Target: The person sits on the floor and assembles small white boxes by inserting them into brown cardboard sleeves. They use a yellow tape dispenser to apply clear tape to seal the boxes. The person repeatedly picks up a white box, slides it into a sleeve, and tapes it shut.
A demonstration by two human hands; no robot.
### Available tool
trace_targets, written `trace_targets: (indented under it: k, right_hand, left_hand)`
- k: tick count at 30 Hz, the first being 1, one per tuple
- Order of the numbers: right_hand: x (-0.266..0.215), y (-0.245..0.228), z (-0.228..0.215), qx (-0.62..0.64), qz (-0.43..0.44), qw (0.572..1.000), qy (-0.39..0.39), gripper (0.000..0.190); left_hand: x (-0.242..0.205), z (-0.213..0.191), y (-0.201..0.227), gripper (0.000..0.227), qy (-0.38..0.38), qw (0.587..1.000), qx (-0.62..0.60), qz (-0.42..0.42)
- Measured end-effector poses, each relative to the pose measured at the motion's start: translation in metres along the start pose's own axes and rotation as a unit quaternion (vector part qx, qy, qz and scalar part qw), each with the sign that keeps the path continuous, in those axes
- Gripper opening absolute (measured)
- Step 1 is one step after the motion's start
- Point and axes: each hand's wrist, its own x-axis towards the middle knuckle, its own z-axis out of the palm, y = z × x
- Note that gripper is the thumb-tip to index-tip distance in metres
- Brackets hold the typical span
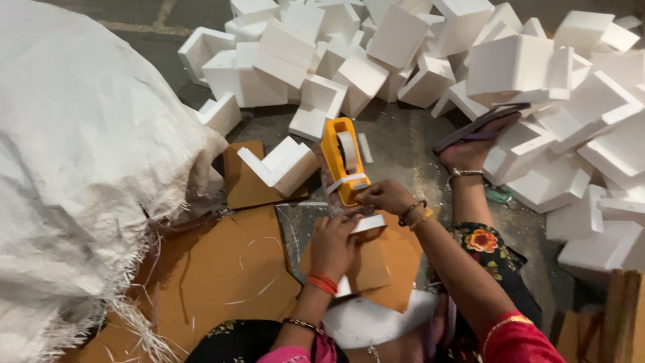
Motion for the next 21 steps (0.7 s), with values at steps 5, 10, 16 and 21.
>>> trace_targets:
  k: [5,10,16,21]
  right_hand:
    - [-0.005,0.010,0.000,-0.077,-0.049,0.995,0.030,0.028]
    - [0.022,0.028,-0.001,-0.403,-0.112,0.904,-0.089,0.023]
    - [-0.082,0.061,-0.009,0.058,-0.057,0.981,-0.174,0.022]
    - [-0.192,0.117,-0.003,0.449,-0.030,0.891,-0.060,0.041]
  left_hand:
    - [-0.006,-0.002,0.000,0.047,0.034,0.999,-0.017,0.032]
    - [0.000,0.002,0.001,0.045,0.022,0.999,-0.022,0.035]
    - [-0.053,-0.032,0.043,0.044,0.026,0.976,0.008,0.218]
    - [-0.053,-0.052,0.070,0.038,0.021,0.933,-0.117,0.339]
